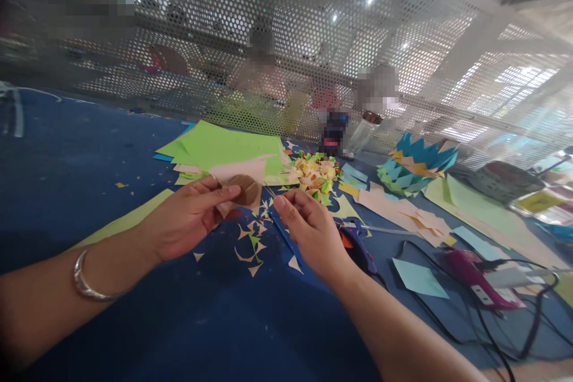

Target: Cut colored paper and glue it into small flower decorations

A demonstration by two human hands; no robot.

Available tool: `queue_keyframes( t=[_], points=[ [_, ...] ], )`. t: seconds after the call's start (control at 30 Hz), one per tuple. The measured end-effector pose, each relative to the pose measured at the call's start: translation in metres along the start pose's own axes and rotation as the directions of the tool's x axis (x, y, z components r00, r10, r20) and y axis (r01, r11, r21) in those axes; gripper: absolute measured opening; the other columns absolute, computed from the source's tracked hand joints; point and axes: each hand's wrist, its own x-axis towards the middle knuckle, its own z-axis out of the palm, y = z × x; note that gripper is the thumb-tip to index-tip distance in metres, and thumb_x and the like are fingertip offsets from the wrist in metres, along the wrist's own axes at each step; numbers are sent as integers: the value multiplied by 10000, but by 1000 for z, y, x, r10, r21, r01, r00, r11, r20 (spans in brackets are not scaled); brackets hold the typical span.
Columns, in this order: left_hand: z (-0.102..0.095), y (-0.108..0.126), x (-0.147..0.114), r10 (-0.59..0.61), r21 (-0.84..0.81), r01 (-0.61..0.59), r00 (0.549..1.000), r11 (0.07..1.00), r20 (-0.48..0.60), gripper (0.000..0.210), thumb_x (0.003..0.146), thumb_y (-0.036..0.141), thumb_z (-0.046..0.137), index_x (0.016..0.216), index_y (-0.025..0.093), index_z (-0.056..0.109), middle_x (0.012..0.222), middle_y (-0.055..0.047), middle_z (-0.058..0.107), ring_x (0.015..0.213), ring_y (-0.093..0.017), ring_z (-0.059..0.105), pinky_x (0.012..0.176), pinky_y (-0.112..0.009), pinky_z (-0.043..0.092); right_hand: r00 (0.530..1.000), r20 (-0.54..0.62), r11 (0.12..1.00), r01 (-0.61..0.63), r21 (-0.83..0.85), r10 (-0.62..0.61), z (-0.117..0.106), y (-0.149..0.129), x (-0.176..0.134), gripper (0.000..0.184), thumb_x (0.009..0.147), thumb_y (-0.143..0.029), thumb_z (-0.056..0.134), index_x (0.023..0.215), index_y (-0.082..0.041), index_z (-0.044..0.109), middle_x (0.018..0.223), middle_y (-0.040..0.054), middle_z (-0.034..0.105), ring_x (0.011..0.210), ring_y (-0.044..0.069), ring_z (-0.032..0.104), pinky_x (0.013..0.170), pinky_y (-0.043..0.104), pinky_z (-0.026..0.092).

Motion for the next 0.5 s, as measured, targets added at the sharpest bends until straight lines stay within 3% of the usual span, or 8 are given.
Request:
queue_keyframes(
  t=[0.1,0.33,0.5],
  points=[
    [1,2,-1,1,-24,-2,1000,1000,-17,100,801,204,809,865,161,745,770,-6,725,685,-105,656,711,-232,538,1000,-13,1000,-8,-2,8,0,0,0,420,958,-614,555,897,-199,552,623,-71,340,522,85,253,452,252,165],
    [2,-5,-4,-15,50,12,998,999,65,214,807,262,818,1002,188,769,1088,-67,765,926,-161,701,746,-237,554,1000,21,1000,21,6,-21,1,-2,-2,432,954,-604,574,803,-209,487,614,-77,290,535,85,219,451,246,158],
    [2,-5,-4,-36,54,30,994,998,104,179,803,268,823,948,177,773,1018,-64,769,879,-158,701,752,-255,570,999,29,1000,19,11,-19,2,-3,-4,429,966,-596,558,792,-212,476,613,-75,299,537,86,224,451,244,166]
  ],
)
